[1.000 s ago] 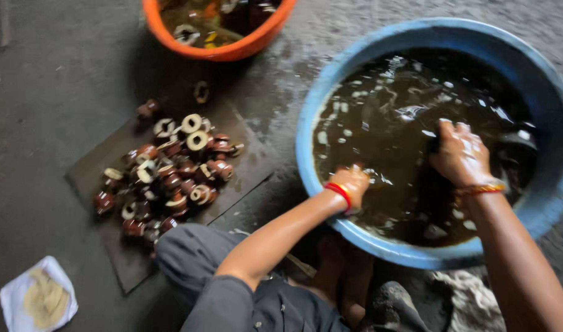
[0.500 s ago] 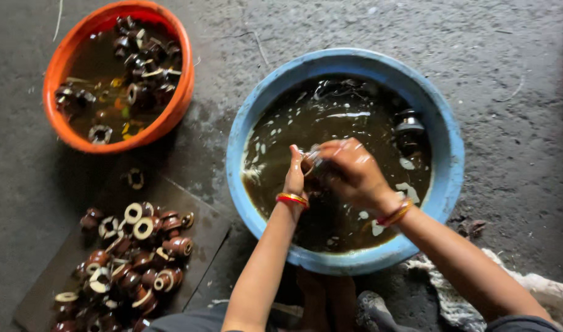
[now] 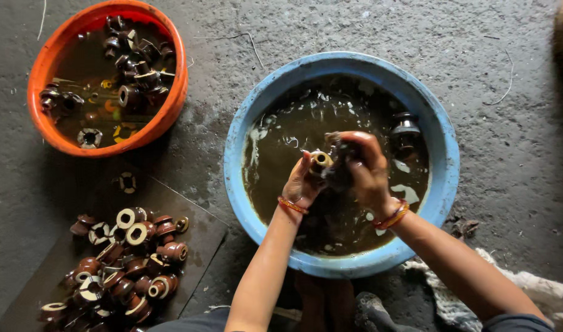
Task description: The person sits on the floor and repeatedly washes small wooden objects in a blue basin of soapy water. They scrub each piece with a steel wool pad, rinse it, and place it on a nearby pile. The process is repeated for multiple items.
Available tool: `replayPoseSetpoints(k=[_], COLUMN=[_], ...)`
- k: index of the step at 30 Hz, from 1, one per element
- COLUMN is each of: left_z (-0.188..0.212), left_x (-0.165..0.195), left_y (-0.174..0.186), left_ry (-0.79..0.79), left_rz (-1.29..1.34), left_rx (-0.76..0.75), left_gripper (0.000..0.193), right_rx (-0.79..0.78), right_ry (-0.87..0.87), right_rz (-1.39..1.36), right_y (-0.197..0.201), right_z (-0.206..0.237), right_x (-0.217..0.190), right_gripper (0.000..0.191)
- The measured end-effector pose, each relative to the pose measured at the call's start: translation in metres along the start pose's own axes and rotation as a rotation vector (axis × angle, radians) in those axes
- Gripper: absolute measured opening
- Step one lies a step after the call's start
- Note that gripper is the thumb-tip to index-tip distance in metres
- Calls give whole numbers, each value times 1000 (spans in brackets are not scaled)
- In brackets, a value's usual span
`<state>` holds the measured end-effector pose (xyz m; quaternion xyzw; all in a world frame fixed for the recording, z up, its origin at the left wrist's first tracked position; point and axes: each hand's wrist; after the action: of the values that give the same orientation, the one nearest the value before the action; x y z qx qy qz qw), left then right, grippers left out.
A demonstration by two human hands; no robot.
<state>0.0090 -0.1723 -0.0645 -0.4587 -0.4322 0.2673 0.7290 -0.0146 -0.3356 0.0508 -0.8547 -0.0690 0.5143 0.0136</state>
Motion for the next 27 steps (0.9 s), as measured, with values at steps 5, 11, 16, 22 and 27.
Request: replayPoseSetpoints(k=[5, 11, 16, 22, 27], left_z=[-5, -22, -22, -12, 2], left_x=[-6, -20, -31, -19, -5], left_y=[4, 25, 28, 13, -7], left_ry=[-83, -178, -567, -565, -267], left_rz=[-19, -174, -547, -522, -209], left_rx=[202, 368, 342, 382, 198], left_gripper=[48, 38, 35, 35, 44], right_rx=[-305, -498, -202, 76, 91], right_ry=[539, 836, 331, -168, -232], right_rz=[930, 1101, 961, 568, 391], right_y=[-28, -6, -16, -32, -19], right_z=[-6, -9, -10, -12, -32], right_x=[-2, 23, 53, 60, 55], right_gripper=[44, 36, 15, 27, 25])
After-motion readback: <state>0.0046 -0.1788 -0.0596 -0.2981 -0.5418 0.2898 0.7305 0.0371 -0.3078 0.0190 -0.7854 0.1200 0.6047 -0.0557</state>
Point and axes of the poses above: each hand's wrist, its own z-axis away from the middle knuckle, its own y-axis out of the back of the hand, x = y × z, and after that the axes turned 2 degrees about y, right-handed
